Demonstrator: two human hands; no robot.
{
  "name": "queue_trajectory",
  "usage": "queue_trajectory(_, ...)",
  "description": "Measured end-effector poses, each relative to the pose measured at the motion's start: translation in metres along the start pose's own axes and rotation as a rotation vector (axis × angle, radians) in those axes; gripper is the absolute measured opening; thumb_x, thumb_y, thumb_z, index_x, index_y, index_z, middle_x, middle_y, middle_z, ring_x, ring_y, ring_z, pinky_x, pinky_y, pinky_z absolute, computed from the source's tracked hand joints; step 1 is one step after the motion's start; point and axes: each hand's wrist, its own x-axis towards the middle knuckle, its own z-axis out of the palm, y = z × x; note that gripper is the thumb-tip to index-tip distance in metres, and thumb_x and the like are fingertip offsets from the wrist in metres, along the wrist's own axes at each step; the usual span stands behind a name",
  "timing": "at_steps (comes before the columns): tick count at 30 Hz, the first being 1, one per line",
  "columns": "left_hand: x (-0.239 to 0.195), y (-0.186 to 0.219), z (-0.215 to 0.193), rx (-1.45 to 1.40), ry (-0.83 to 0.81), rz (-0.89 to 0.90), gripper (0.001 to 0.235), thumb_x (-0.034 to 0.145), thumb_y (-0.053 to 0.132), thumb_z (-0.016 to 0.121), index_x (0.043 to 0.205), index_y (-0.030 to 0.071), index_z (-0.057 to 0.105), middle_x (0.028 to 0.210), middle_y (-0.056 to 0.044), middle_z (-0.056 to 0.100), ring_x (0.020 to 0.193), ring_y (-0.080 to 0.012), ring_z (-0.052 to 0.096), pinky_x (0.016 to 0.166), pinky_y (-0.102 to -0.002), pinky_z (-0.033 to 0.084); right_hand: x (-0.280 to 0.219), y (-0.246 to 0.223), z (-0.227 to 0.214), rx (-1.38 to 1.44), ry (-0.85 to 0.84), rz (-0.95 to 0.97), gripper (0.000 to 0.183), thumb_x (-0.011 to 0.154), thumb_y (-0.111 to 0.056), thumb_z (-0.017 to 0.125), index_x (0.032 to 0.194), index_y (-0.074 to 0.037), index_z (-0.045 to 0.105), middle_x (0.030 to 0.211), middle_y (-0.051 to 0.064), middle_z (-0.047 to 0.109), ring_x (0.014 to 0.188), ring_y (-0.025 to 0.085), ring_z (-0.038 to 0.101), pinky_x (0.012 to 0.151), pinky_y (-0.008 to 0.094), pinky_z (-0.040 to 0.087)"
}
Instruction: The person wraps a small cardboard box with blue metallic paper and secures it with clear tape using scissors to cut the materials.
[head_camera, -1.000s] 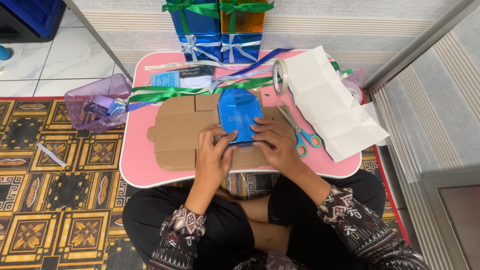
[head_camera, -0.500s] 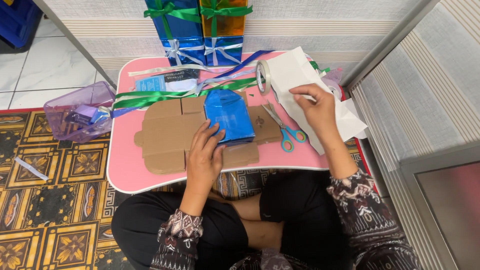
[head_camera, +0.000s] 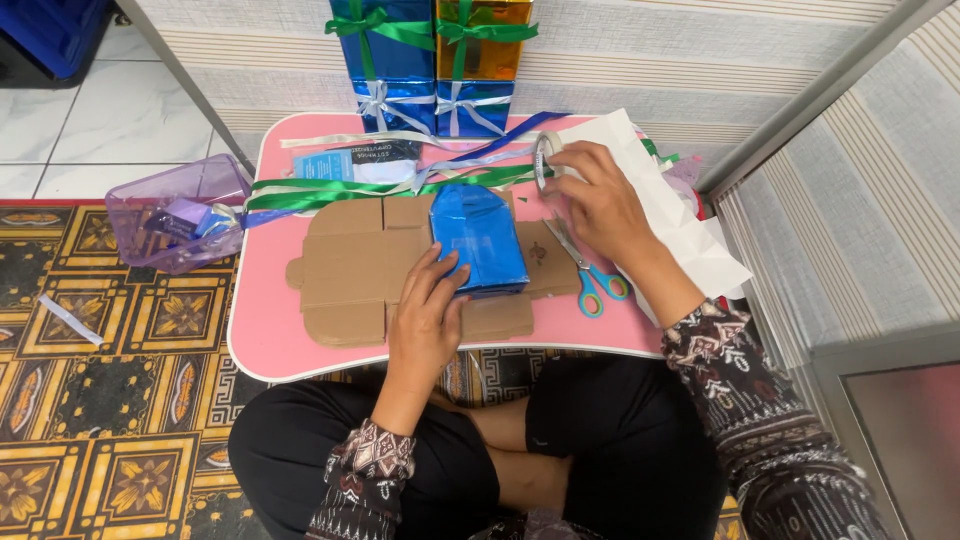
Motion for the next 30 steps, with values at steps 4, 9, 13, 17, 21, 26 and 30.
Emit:
queue_trajectory(4,-0.003,0.001,-0.001,0.002,-0.018,-0.002,0.033,0.084,-0.002,0.074,0.116,0.006,0.072,0.119,-0.013,0.067,0.131,-0.0397,0.055,0.106,-0.048,0.049,0.029,0.001,0.004,-0.185,-0.463,-0.026,0.035,0.076,0.011,0.075,0.103,-0.011,0.079,0.129,0.005,0.07,0.141,0.029,0.045,0.12,0.05,0.031)
queue_trajectory(9,-0.003,-0.001,-0.002,-0.001,-0.001,0.011,0.032,0.085,-0.001,0.073,0.116,0.006,0.072,0.119,-0.012,0.067,0.132,-0.0386,0.055,0.106,-0.046,0.049,0.038,0.034,0.037,-0.673,-0.758,-0.27,0.035,0.081,-0.016,0.079,0.108,-0.037,0.077,0.111,-0.002,0.074,0.12,0.019,0.061,0.118,0.053,0.029)
queue_trajectory(13,-0.001,0.0,-0.003,0.0,0.007,0.004,0.032,0.085,-0.002,0.072,0.116,0.006,0.072,0.119,-0.012,0.067,0.132,-0.0386,0.055,0.106,-0.046,0.05,0.049,0.025,0.028,-0.712,-0.847,-0.273,0.031,0.081,-0.008,0.073,0.097,-0.034,0.079,0.097,-0.002,0.077,0.107,0.019,0.069,0.12,0.06,0.022)
queue_trajectory(17,0.001,0.001,-0.003,-0.001,0.002,0.006,0.032,0.085,-0.002,0.073,0.116,0.006,0.072,0.119,-0.012,0.067,0.132,-0.0383,0.055,0.105,-0.045,0.05,0.055,0.019,0.019,-0.748,-0.913,-0.274,0.024,0.085,-0.008,0.071,0.094,-0.028,0.079,0.1,0.001,0.077,0.104,0.02,0.071,0.121,0.062,0.019)
queue_trajectory(21,0.003,0.004,-0.005,0.006,0.006,0.004,0.031,0.086,-0.002,0.073,0.116,0.006,0.072,0.118,-0.013,0.068,0.132,-0.038,0.055,0.104,-0.045,0.051,0.059,0.025,0.025,-0.765,-0.99,-0.242,0.019,0.084,-0.013,0.075,0.097,-0.025,0.08,0.101,0.002,0.077,0.103,0.021,0.071,0.12,0.061,0.02)
queue_trajectory(26,0.002,0.003,-0.004,0.019,0.004,0.011,0.031,0.086,0.0,0.073,0.116,0.006,0.072,0.119,-0.013,0.068,0.132,-0.0377,0.055,0.104,-0.045,0.051,0.051,0.038,0.026,-0.754,-0.988,-0.25,0.009,0.083,-0.018,0.077,0.091,-0.023,0.079,0.091,0.001,0.077,0.093,0.019,0.073,0.117,0.057,0.029)
queue_trajectory(30,-0.001,0.001,-0.003,0.028,-0.005,0.009,0.032,0.087,0.001,0.073,0.118,0.008,0.071,0.119,-0.011,0.067,0.133,-0.0369,0.055,0.104,-0.044,0.051,0.044,0.057,0.024,-0.744,-0.937,-0.232,0.005,0.083,-0.023,0.079,0.087,-0.021,0.079,0.089,0.0,0.077,0.091,0.018,0.073,0.113,0.051,0.035)
